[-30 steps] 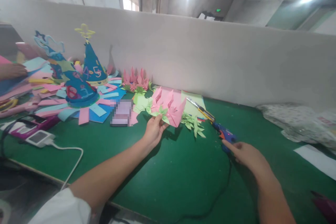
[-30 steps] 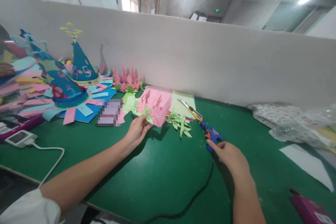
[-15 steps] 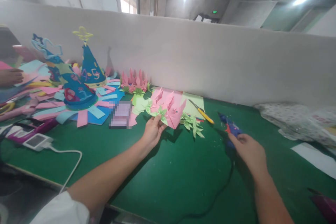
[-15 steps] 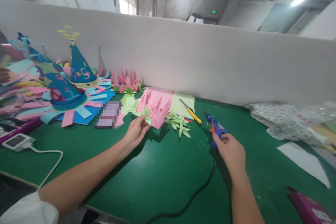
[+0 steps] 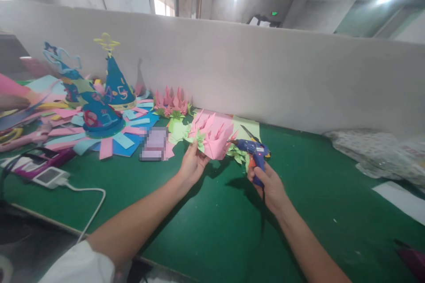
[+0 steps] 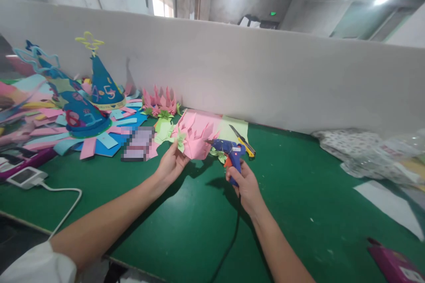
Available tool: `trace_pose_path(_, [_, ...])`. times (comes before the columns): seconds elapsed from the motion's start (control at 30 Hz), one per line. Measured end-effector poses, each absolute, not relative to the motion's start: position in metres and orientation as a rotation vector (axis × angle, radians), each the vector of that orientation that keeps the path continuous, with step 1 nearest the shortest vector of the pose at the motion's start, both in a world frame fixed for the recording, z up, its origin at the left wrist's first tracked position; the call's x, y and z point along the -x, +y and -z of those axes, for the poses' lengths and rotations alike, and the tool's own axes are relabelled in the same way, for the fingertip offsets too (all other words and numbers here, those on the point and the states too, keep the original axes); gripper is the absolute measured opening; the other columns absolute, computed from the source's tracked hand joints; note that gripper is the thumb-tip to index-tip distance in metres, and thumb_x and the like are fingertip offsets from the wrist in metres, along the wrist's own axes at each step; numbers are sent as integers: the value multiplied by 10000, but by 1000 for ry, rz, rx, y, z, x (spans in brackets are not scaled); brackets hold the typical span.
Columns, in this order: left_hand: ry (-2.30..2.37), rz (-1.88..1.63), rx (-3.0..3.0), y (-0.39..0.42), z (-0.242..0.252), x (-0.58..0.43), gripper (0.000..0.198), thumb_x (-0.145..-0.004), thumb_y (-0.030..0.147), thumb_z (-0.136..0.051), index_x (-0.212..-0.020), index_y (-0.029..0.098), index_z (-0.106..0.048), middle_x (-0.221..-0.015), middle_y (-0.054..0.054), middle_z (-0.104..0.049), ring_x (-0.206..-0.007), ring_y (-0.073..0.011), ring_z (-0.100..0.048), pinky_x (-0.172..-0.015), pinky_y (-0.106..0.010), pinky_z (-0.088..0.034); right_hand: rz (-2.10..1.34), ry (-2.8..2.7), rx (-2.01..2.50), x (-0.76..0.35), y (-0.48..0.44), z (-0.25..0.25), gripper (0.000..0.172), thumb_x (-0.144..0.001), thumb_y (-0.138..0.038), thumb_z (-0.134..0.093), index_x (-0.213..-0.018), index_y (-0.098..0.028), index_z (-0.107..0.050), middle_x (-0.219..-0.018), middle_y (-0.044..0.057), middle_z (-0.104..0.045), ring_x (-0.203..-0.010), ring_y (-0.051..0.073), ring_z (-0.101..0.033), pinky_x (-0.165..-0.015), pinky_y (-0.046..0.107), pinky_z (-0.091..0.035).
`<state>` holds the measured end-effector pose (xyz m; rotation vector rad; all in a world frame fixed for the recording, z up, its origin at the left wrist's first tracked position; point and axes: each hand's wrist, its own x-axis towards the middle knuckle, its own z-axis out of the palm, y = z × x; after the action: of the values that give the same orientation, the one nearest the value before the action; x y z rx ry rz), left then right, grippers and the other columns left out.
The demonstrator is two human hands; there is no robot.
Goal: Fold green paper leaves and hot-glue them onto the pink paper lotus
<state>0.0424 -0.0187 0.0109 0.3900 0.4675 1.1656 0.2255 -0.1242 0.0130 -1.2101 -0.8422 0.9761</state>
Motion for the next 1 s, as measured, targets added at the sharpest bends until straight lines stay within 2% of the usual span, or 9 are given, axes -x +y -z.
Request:
trace_pose_path(0.17, [379, -1176, -435, -23, -16, -43, 321, -793, 367, -588, -1052, 194, -509, -1192, -79, -580, -1062, -197, -572, -907, -354, -474, -1073, -892, 1129, -219, -125, -6, 296, -720, -418, -670, -672, -169, -518, -572, -28, -476, -559, 92, -430, -546, 231, -362])
trace_pose_path(0.3, [391, -1117, -564, -33, -18, -46, 551, -681, 198, -718, -1143, 280, -428, -1270, -39, -528, -1104, -186, -550, -948, -361, -441, -1074, -900, 1053, -218, -128, -12, 293, -718, -437, -664, -736, -183, -518, -584, -36, -477, -567, 94, -444, -559, 232, -382])
trace_pose_path(0.4, [387, -1084, -616, -37, -17, -48, 724, -591, 64, -755, -1168, 316, -398, -1261, -25, -537, -1092, -176, -559, -941, -347, -437, -1096, -912, 1091, -215, -131, -20, 332, -717, -491, -634, -740, -191, -494, -601, -26, -508, -515, 96, -456, -475, 227, -367])
trace_pose_path(0.47, [418, -1084, -611, -36, -16, -49, 692, -560, 35, -760, -1135, 269, -454, -1179, -36, -594, -1055, -167, -579, -929, -312, -435, -1115, -947, 1169, -214, -133, -24, 355, -737, -524, -589, -708, -189, -477, -556, -30, -503, -420, 79, -406, -391, 213, -303])
trace_pose_path(0.53, [463, -1065, -622, -35, -16, -50, 523, -564, 62, -761, -1026, 185, -549, -1045, -53, -656, -970, -153, -611, -896, -268, -440, -1091, -988, 1234, -215, -134, -26, 366, -744, -525, -576, -661, -190, -456, -471, -50, -460, -355, 62, -336, -353, 204, -246])
trace_pose_path(0.67, [509, -1020, -685, -33, -14, -50, 234, -604, 136, -747, -806, 118, -630, -823, -41, -695, -756, -108, -634, -788, -226, -462, -1023, -1055, 1261, -216, -137, -23, 338, -728, -498, -601, -682, -186, -480, -399, -67, -429, -348, 69, -335, -353, 198, -251])
trace_pose_path(0.83, [466, -1081, -656, -32, -13, -50, 276, -618, 152, -739, -867, 130, -622, -891, -49, -698, -864, -130, -644, -891, -277, -449, -891, -1127, 1357, -215, -138, -21, 359, -744, -506, -570, -623, -177, -492, -393, -46, -453, -355, 79, -378, -370, 209, -301])
trace_pose_path(0.9, [450, -1109, -638, -32, -12, -50, 310, -621, 162, -740, -897, 136, -602, -918, -55, -695, -890, -148, -646, -924, -319, -442, -814, -1174, 1436, -213, -139, -22, 343, -751, -494, -562, -667, -162, -542, -406, -41, -470, -364, 85, -400, -388, 214, -332])
trace_pose_path(1.0, [487, -1141, -615, -32, -11, -52, 309, -602, 177, -756, -846, 138, -570, -834, -37, -697, -809, -142, -663, -884, -323, -469, -697, -1270, 1553, -210, -139, -23, 360, -769, -483, -533, -796, -133, -611, -431, -30, -499, -376, 98, -427, -406, 223, -359])
